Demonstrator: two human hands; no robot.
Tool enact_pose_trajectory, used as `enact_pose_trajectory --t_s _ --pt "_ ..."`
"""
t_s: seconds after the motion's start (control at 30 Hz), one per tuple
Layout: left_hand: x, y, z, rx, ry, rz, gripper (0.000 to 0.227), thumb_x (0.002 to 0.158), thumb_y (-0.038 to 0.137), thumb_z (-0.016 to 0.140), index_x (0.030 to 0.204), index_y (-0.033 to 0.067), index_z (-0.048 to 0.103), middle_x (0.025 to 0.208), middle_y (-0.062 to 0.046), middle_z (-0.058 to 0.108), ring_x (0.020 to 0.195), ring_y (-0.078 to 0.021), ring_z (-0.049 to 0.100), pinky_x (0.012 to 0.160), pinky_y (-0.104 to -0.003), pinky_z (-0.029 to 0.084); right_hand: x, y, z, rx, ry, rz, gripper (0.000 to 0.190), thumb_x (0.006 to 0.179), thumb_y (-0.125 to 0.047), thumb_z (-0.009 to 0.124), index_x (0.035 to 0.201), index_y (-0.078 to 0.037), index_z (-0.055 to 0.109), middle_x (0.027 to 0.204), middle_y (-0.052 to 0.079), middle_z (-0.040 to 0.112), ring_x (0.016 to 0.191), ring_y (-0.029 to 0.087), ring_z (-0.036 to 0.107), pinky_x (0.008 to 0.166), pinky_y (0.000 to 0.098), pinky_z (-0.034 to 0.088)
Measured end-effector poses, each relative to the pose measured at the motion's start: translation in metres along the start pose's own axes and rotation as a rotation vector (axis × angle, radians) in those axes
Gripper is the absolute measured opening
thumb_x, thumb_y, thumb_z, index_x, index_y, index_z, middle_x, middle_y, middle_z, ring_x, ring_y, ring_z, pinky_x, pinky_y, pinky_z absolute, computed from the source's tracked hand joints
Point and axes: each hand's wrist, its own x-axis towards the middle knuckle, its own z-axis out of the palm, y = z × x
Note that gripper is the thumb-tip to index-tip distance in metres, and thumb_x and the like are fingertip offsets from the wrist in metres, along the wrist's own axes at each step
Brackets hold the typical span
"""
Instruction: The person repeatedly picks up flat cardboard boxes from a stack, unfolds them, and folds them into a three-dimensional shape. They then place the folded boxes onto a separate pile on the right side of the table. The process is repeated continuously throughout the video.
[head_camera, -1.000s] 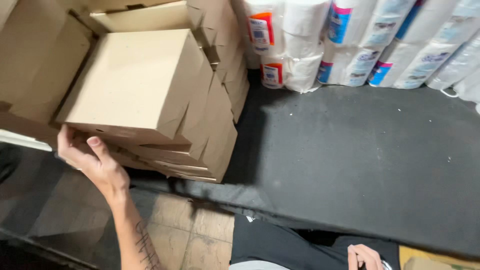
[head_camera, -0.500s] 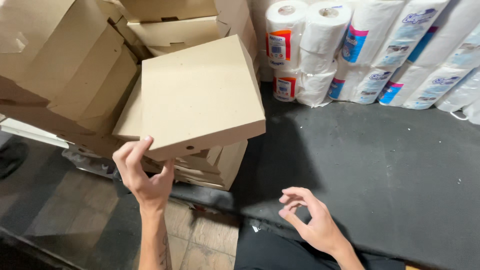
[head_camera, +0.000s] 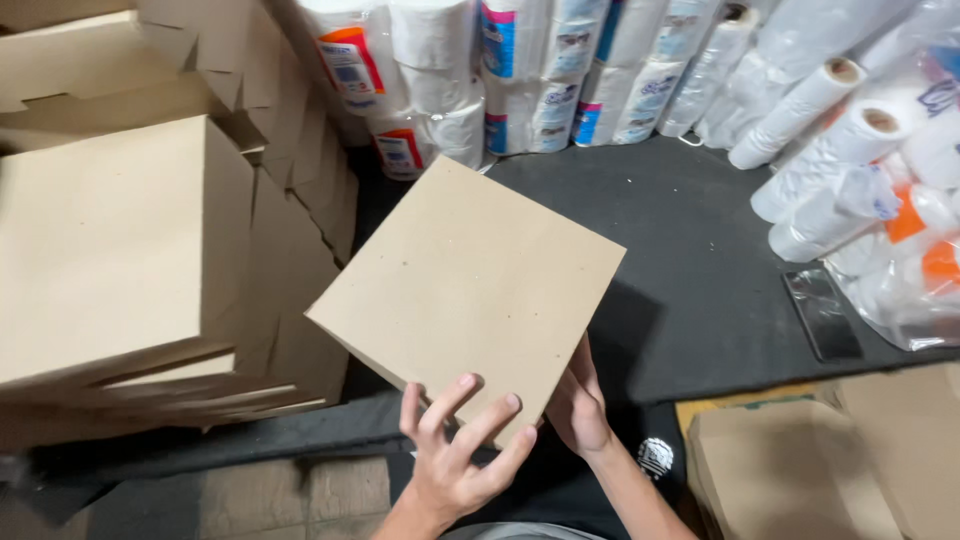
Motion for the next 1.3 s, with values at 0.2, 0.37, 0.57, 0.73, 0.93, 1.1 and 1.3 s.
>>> enact_pose_trajectory --t_s 0.2,0.37,0.57,0.73,0.93,1.1,1.3 --pt "-0.049 0.041 0.057 -0.423 -0.172 -0.332 0.02 0.085 0.025 0.086 0.092 0.0203 0.068 0.115 -0.003 0.064 0.112 -0.0308 0.062 0.108 -0.058 0.039 -0.018 -0.03 -0.017 -0.149 0.389 0.124 0.065 0.098 -0.016 0.053 0.159 -0.025 0.033 0.141 0.011 0.061 0.112 0.021 0.061 0.09 0.0349 0.05" --pt "-0.04 0.057 0.065 -0.437 -0.198 -0.372 0.027 0.085 0.027 0.085 0.103 0.0193 0.066 0.116 -0.001 0.064 0.112 -0.0293 0.064 0.095 -0.044 0.043 -0.032 -0.021 -0.063 -0.168 0.483 0.085 0.075 0.093 -0.012 0.061 0.157 -0.035 0.03 0.123 0.013 0.063 0.085 0.017 0.06 0.068 0.0325 0.049" --pt "-0.019 0.057 0.063 -0.491 -0.115 -0.452 0.049 0.079 0.033 0.091 0.111 0.014 0.06 0.114 -0.006 0.063 0.106 -0.0263 0.068 0.091 -0.042 0.046 -0.036 -0.013 -0.058 -0.086 0.473 -0.057 0.061 0.097 -0.021 0.05 0.156 -0.015 0.037 0.152 0.008 0.051 0.122 0.023 0.057 0.1 0.0392 0.047" --pt "-0.03 0.068 0.062 -0.56 -0.162 -0.447 0.045 0.081 0.022 0.088 0.111 0.0138 0.055 0.111 -0.007 0.061 0.104 -0.0287 0.064 0.093 -0.045 0.048 -0.034 -0.019 -0.067 -0.109 0.336 -0.134 0.044 0.103 -0.023 0.047 0.146 -0.013 0.042 0.135 0.007 0.058 0.116 0.018 0.057 0.101 0.0366 0.046" --pt "-0.035 0.074 0.065 -0.562 -0.206 -0.335 0.034 0.087 0.021 0.081 0.11 0.0138 0.058 0.114 -0.004 0.063 0.106 -0.03 0.062 0.088 -0.048 0.047 -0.046 -0.029 -0.083 -0.128 0.326 -0.078 0.055 0.099 -0.017 0.048 0.153 -0.015 0.038 0.133 0.009 0.059 0.114 0.021 0.058 0.101 0.0384 0.046" --pt "-0.031 0.068 0.066 -0.621 -0.049 -0.319 0.05 0.084 0.024 0.089 0.115 0.0167 0.051 0.112 -0.006 0.064 0.104 -0.0296 0.066 0.09 -0.048 0.052 -0.049 -0.011 -0.111 -0.187 0.403 -0.067 0.062 0.094 -0.027 0.059 0.152 -0.018 0.039 0.125 0.008 0.061 0.108 0.018 0.059 0.091 0.0349 0.049" --pt "-0.022 0.009 0.061 -0.658 0.097 -0.367 0.105 0.073 0.036 0.096 0.148 0.0193 0.024 0.138 -0.02 0.047 0.13 -0.0341 0.054 0.117 -0.057 0.049 -0.047 -0.049 -0.066 -0.571 0.613 -0.061 0.087 0.087 -0.023 0.065 0.161 -0.015 0.02 0.174 0.008 0.017 0.159 0.021 0.02 0.127 0.0391 0.022"
